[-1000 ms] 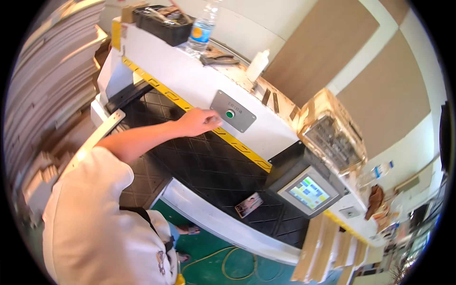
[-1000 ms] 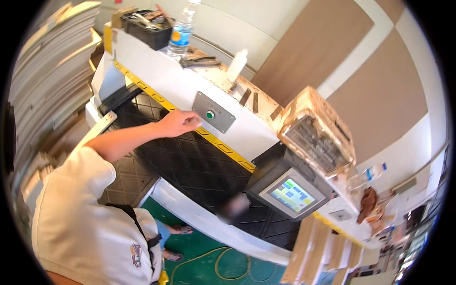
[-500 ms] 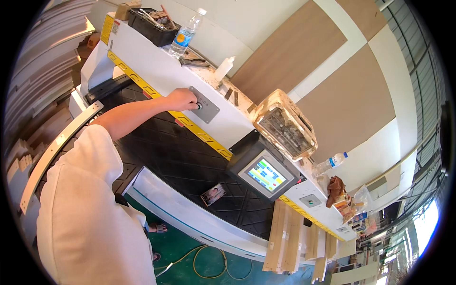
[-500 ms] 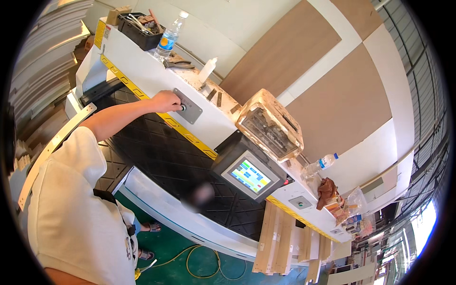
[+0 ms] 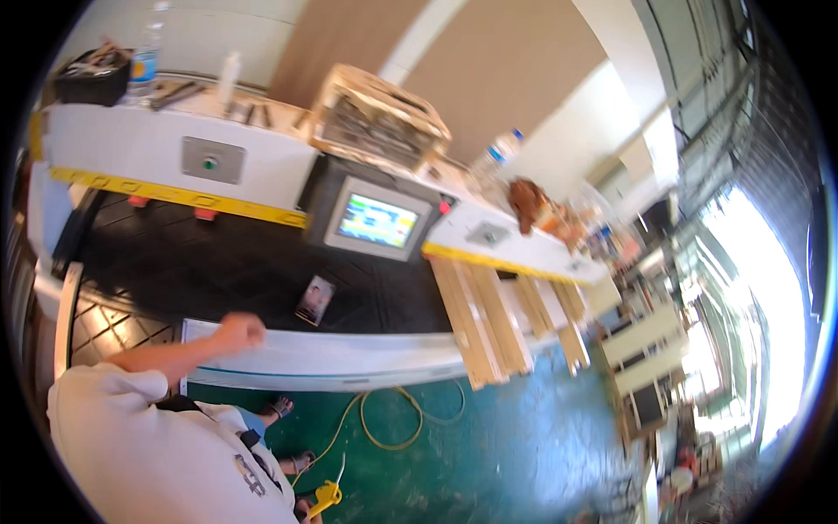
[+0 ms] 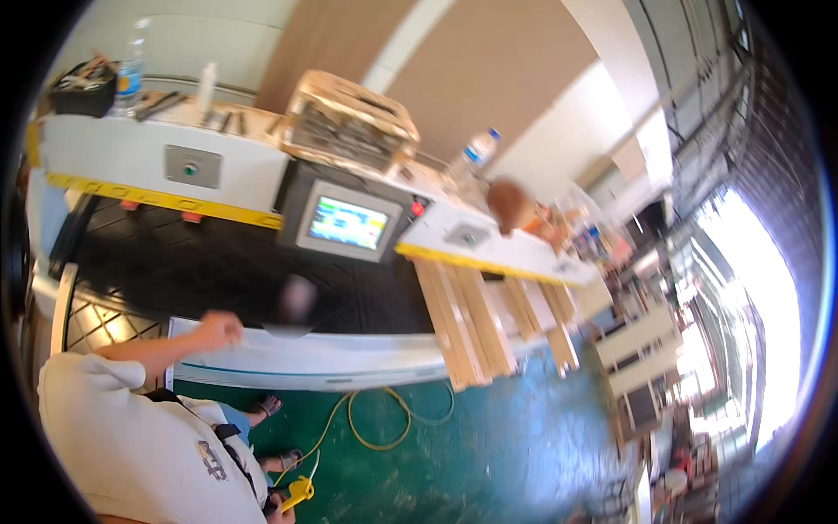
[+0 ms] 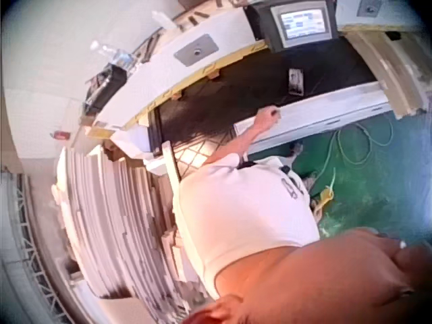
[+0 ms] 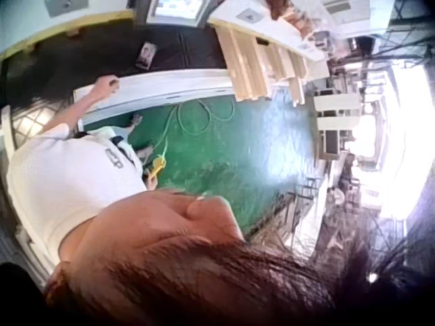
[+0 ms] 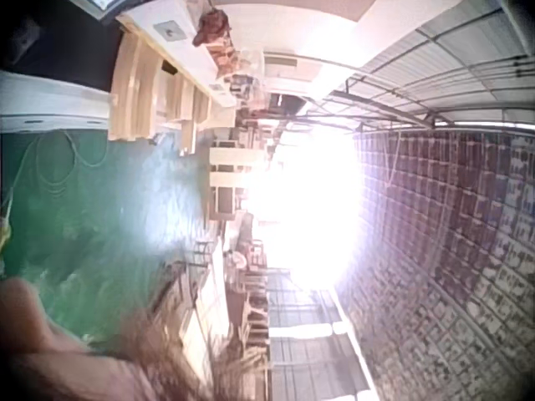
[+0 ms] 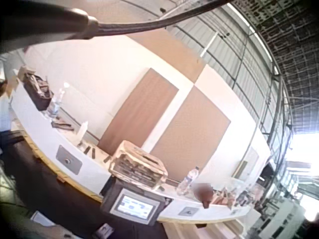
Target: The person picks up wood pieces, places them on a machine surface, and uses an air nozzle to blow dust off the surfaces and edges.
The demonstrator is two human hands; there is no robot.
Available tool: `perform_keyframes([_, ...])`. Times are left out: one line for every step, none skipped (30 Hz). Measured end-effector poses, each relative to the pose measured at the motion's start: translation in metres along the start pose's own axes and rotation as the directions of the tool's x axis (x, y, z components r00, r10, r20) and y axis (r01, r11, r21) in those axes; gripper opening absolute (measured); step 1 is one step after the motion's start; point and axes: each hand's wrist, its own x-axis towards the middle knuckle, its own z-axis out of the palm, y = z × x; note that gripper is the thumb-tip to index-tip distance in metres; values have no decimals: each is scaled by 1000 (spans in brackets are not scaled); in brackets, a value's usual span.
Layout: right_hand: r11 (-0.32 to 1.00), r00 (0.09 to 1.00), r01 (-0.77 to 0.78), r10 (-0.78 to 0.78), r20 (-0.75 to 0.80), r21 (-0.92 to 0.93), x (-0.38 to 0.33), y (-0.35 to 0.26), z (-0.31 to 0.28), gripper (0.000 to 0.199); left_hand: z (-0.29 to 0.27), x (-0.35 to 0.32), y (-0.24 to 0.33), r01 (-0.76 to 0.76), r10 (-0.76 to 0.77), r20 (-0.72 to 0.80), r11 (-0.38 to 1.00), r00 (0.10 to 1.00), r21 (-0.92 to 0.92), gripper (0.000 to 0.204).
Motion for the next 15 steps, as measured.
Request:
perform_keyframes([998,998,19,-15,-68,60,-10,8,-6,24,29,-24,17,13,-65,383,991,921,136,27])
perform_keyframes([993,992,42,-29,-121,108,-17,14,-10,23,52,-46,26,30,-111,649,990,753,134,38])
perform_keyframes([988,983,82,-59,-174,131,-22,15,-15,23,73,-61,25,-81,-20,791,993,612,88,41])
perform_keyframes([981,967,153,-123,-223,121,-24,18,-19,22,92,-74,19,-182,60,897,983,439,23,45])
perform_keyframes([920,903,373,-390,-181,-119,-35,3,-10,20,107,-86,9,-208,60,950,978,307,5,47])
perform_keyframes([914,905,405,-399,-145,11,-41,-1,-16,20,120,-92,-3,-231,59,983,973,173,-18,48])
perform_keyframes([896,906,421,-408,-110,144,-47,-4,-22,20,132,-95,-15,-244,67,987,969,143,-31,48])
perform_keyframes([782,980,182,-195,-43,595,-53,-3,-38,22,140,-89,-7,-291,102,987,955,126,-62,45])
perform_keyframes([765,980,195,-172,-98,613,-70,-36,-23,24,142,-81,-6,-277,93,976,960,194,-36,43])
perform_keyframes([749,978,209,-149,-148,628,-89,-73,-2,26,145,-73,-11,-264,82,960,965,267,-9,40])
perform_keyframes([699,977,133,-213,26,703,-100,-83,2,30,149,-63,-23,-235,85,912,972,400,13,39])
perform_keyframes([701,977,131,-211,29,701,-97,-82,3,30,155,-55,-31,-208,94,848,978,521,20,37])
perform_keyframes([740,980,102,-190,61,665,-93,-78,-1,47,157,-44,-19,-142,54,800,989,598,40,36])
perform_keyframes([778,982,66,-162,98,625,-91,-75,-4,65,156,-29,-3,-68,3,742,996,670,58,34])
perform_keyframes([890,985,148,-170,13,432,-99,-85,17,76,153,-17,-5,-1,-50,666,997,745,76,31])
